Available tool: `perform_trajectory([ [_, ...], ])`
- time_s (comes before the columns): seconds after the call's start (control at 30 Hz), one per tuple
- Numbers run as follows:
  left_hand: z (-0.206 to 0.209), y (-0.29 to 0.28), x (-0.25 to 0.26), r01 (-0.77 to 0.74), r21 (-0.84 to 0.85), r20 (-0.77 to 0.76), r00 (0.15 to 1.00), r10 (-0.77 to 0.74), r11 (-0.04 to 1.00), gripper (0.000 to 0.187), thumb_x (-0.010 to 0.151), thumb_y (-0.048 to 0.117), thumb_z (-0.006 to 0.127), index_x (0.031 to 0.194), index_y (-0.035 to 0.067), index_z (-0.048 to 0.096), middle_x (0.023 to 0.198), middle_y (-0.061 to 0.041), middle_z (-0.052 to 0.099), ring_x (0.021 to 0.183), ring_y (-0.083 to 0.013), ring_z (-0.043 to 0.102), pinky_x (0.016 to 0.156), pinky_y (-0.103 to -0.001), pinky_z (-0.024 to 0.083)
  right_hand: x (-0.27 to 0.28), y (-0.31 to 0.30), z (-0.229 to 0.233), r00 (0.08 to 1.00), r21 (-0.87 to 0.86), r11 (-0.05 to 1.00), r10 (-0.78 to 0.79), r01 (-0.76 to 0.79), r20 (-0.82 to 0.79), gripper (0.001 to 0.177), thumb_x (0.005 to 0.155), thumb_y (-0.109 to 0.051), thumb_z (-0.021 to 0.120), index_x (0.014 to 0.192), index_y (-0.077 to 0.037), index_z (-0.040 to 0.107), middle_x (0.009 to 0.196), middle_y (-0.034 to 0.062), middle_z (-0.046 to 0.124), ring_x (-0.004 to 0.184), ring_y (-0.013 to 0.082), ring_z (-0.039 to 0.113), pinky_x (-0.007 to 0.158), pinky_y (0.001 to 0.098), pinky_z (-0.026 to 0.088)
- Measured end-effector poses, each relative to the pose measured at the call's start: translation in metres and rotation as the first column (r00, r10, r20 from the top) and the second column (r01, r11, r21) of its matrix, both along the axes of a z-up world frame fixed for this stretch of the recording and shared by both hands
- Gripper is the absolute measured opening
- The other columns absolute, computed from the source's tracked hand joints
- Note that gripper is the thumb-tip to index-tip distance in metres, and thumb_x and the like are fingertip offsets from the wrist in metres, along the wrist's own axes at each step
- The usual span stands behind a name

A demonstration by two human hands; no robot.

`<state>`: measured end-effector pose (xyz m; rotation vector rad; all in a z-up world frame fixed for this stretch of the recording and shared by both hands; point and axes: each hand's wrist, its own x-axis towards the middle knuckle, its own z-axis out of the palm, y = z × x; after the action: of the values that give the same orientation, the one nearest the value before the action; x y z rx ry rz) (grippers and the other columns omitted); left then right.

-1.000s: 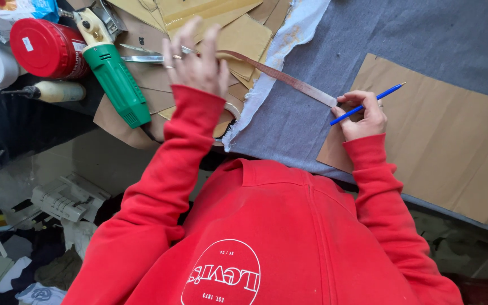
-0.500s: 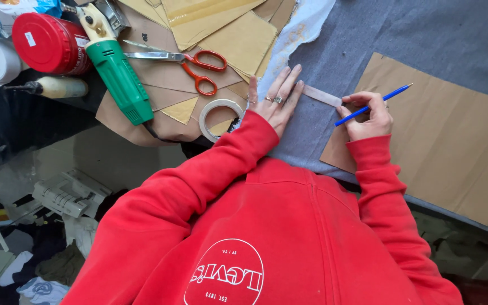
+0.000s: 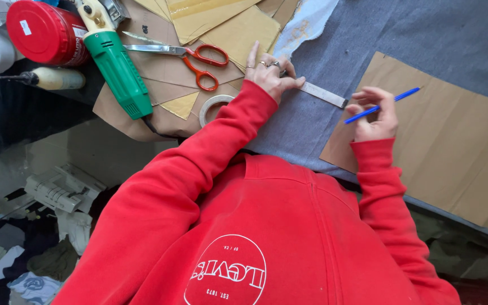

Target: The person measures and marks a piece of cardboard with a ruler and pencil. They then use an electric rotary cutter to cut a large piece of grey fabric on a table. The person folds the cut fabric and handles a roll of tape.

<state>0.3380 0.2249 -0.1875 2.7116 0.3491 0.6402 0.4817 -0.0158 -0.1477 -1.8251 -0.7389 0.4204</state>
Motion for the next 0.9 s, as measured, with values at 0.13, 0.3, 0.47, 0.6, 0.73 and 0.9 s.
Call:
perform_trajectory([
  [0.13,0.006,-0.001,-0.002,-0.024,-0.034,-0.026,0.999,0.023,0.999,0.015,0.091,0.026,0.07,0.091,0.039,0.079,0.097,0.009,0.063,0.101,-0.0224,0.062,0.122,-0.064,0.016,-0.001,0.011,0.011,0.975,0.183,0.966,-0.156,0.184,-0.16,0.06,0.106,-0.057,0.057,0.142,-0.009,0.055,0.105,0.0017,0.072,0.084,0.0068,0.063,0.079,0.0211,0.052],
  [0.3,0.005,0.0,0.004,-0.031,-0.012,-0.034,0.999,0.03,0.999,0.017,0.09,0.025,0.07,0.091,0.039,0.08,0.098,0.009,0.063,0.102,-0.0223,0.061,0.122,-0.064,0.016,-0.01,0.036,-0.009,0.871,0.247,0.969,0.112,0.011,-0.479,0.061,0.109,-0.053,0.048,0.126,0.001,0.069,0.095,0.0072,0.072,0.079,0.0118,0.068,0.074,0.0251,0.058],
  [0.47,0.012,-0.003,-0.001,-0.032,-0.059,-0.014,0.999,0.032,0.998,0.017,0.089,0.024,0.072,0.093,0.038,0.081,0.098,0.008,0.062,0.099,-0.0226,0.06,0.121,-0.064,0.016,-0.029,0.051,-0.014,0.87,0.114,0.993,0.09,-0.038,-0.484,0.02,0.103,-0.011,0.071,0.113,0.005,0.065,0.099,0.0094,0.073,0.089,0.0139,0.072,0.083,0.0273,0.061],
  [0.6,0.012,-0.005,-0.003,-0.05,-0.041,-0.036,0.998,0.048,0.998,0.023,0.09,0.02,0.07,0.096,0.04,0.081,0.102,0.009,0.063,0.103,-0.0226,0.06,0.123,-0.065,0.015,-0.031,0.049,-0.02,0.87,0.103,0.995,0.042,0.01,-0.491,0.013,0.1,-0.002,0.071,0.108,0.003,0.063,0.097,0.0094,0.072,0.087,0.0133,0.072,0.083,0.0266,0.06],
  [0.73,0.012,-0.005,-0.003,-0.044,-0.007,-0.041,0.998,0.044,0.999,0.028,0.089,0.016,0.068,0.098,0.04,0.081,0.104,0.008,0.063,0.104,-0.0229,0.061,0.123,-0.065,0.015,-0.032,0.053,-0.016,0.867,0.074,0.997,0.035,0.002,-0.497,0.012,0.1,-0.003,0.07,0.109,0.003,0.066,0.099,0.0094,0.073,0.09,0.0132,0.073,0.085,0.0265,0.061],
  [0.9,0.011,-0.005,-0.003,-0.029,-0.002,0.013,0.999,0.029,1.0,0.025,0.09,0.019,0.069,0.098,0.04,0.079,0.102,0.007,0.063,0.098,-0.0256,0.061,0.12,-0.067,0.016,-0.034,0.053,-0.016,0.888,0.074,0.997,0.04,-0.006,-0.458,0.011,0.101,-0.003,0.07,0.11,0.004,0.066,0.1,0.0095,0.073,0.09,0.0131,0.073,0.085,0.0264,0.06],
])
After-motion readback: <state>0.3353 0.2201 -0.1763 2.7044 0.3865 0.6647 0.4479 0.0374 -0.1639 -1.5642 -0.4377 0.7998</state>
